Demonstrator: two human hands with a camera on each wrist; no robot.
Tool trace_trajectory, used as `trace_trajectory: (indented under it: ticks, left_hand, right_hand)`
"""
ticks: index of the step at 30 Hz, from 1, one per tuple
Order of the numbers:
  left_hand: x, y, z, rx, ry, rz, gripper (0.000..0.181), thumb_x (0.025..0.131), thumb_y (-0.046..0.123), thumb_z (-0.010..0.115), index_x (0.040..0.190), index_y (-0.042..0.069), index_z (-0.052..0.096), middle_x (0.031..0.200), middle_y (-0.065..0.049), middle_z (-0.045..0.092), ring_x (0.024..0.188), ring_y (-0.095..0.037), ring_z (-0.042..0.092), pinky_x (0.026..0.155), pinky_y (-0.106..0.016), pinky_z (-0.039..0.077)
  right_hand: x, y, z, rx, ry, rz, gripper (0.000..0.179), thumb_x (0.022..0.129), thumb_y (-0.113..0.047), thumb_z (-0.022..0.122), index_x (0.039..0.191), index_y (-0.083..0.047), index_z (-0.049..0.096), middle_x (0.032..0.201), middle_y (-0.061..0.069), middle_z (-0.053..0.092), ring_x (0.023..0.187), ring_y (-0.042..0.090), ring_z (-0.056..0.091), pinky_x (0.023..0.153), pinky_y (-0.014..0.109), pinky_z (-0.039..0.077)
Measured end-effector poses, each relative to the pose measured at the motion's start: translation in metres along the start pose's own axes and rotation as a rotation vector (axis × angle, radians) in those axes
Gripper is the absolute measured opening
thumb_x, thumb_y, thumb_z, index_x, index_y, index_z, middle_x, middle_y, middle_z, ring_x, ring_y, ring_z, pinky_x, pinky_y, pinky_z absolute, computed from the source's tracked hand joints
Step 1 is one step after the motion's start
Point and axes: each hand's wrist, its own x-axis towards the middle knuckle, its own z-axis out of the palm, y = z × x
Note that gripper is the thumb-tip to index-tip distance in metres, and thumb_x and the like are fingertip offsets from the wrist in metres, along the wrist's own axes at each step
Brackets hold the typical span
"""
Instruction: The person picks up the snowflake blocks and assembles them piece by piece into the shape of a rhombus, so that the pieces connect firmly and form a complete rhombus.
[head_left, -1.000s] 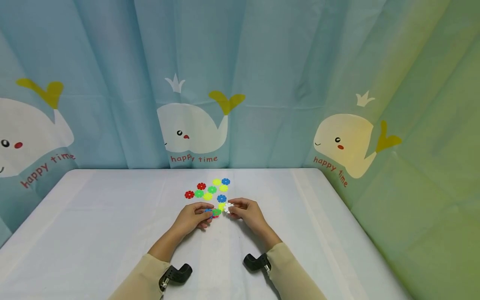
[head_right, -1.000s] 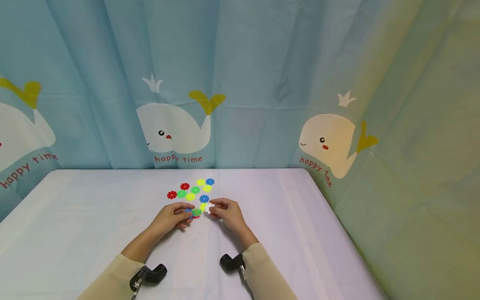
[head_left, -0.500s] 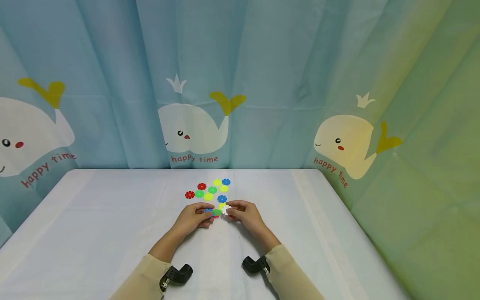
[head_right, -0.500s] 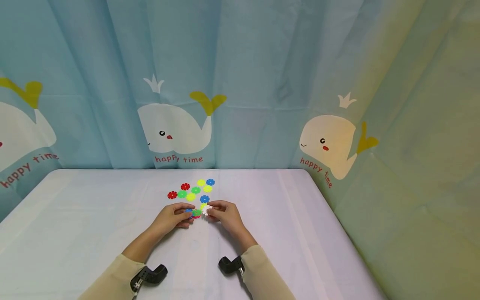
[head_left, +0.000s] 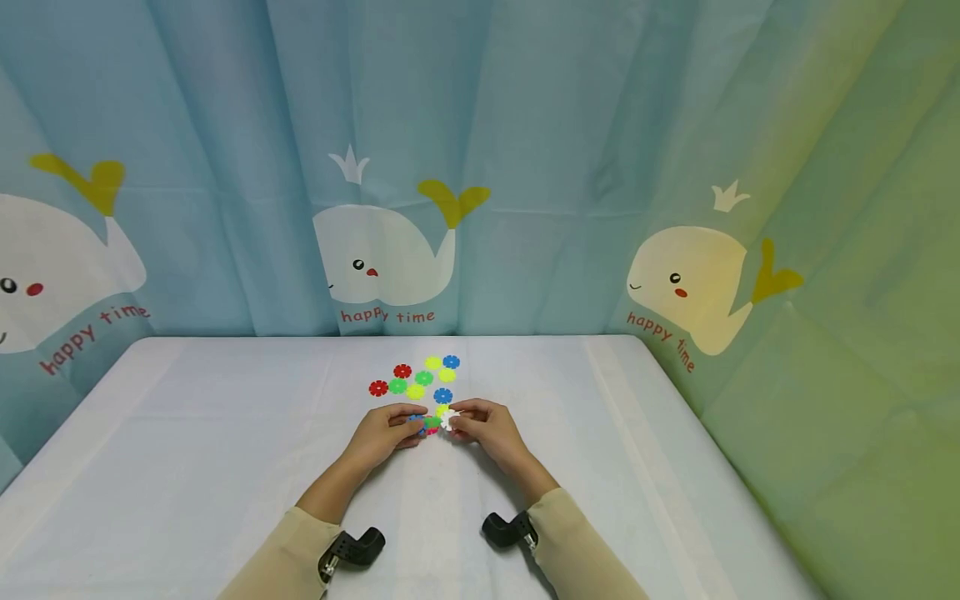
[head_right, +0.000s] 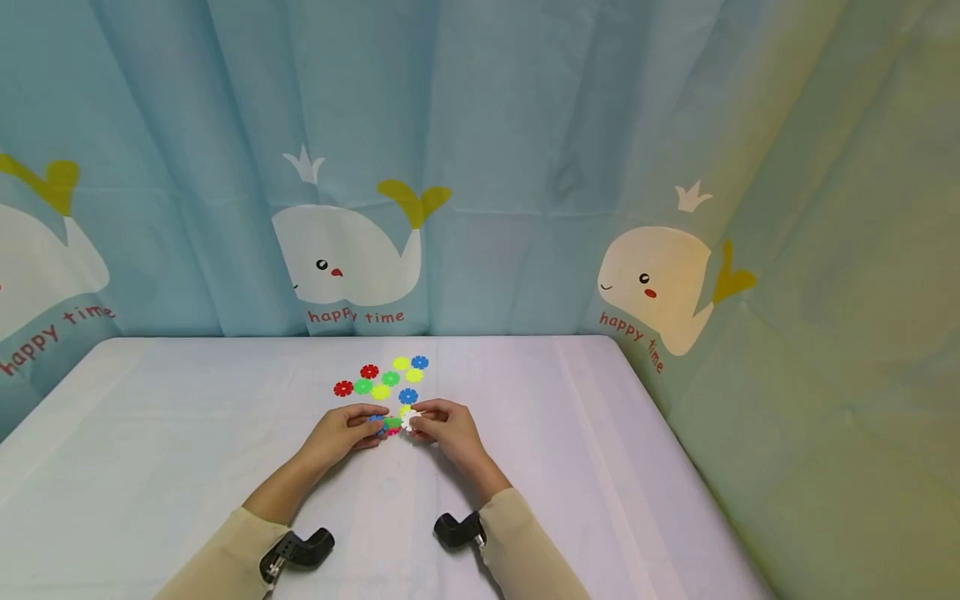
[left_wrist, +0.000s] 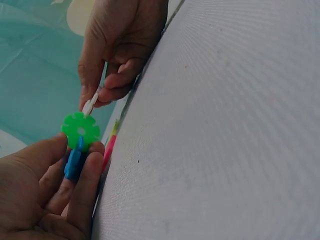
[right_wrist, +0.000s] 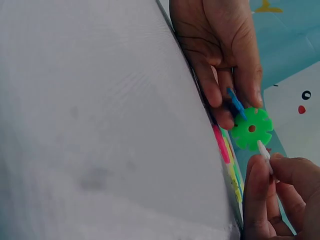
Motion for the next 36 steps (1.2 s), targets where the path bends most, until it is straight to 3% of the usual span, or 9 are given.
trace_trajectory:
  ticks: [9, 22, 36]
  left_hand:
    - [-0.0006, 0.0004, -0.0017, -0.012, -0.008, 0.008, 0.030, 0.093, 0.012, 0.067, 0.120, -0.003, 0.067, 0.108, -0.017, 0.072, 0.087, -0.017, 0.071, 0.078, -0.030, 0.060]
    - [-0.0010, 0.0037, -0.0036, -0.055, -0.059, -0.027, 0.033, 0.095, 0.013, 0.065, 0.123, -0.003, 0.064, 0.096, -0.017, 0.074, 0.083, -0.018, 0.073, 0.075, -0.028, 0.059]
    - [0.0009, -0.0004, -0.0037, 0.005, -0.047, -0.026, 0.026, 0.093, 0.013, 0.066, 0.115, 0.000, 0.071, 0.096, -0.015, 0.075, 0.081, -0.016, 0.074, 0.073, -0.024, 0.059]
  right_hand:
    - [-0.0011, -0.0019, 0.0026, 0.009, 0.011, 0.020, 0.027, 0.090, -0.001, 0.066, 0.114, 0.012, 0.065, 0.081, 0.003, 0.070, 0.068, 0.006, 0.066, 0.066, 0.021, 0.058]
    - [-0.0013, -0.0024, 0.0026, 0.057, 0.001, 0.037, 0.028, 0.090, 0.000, 0.066, 0.116, 0.012, 0.063, 0.079, 0.000, 0.069, 0.067, 0.005, 0.065, 0.063, 0.019, 0.056]
    - [-0.0027, -0.0034, 0.0024, 0.030, -0.025, 0.038, 0.025, 0.092, 0.002, 0.064, 0.113, 0.013, 0.064, 0.084, 0.006, 0.071, 0.069, 0.006, 0.066, 0.066, 0.020, 0.057]
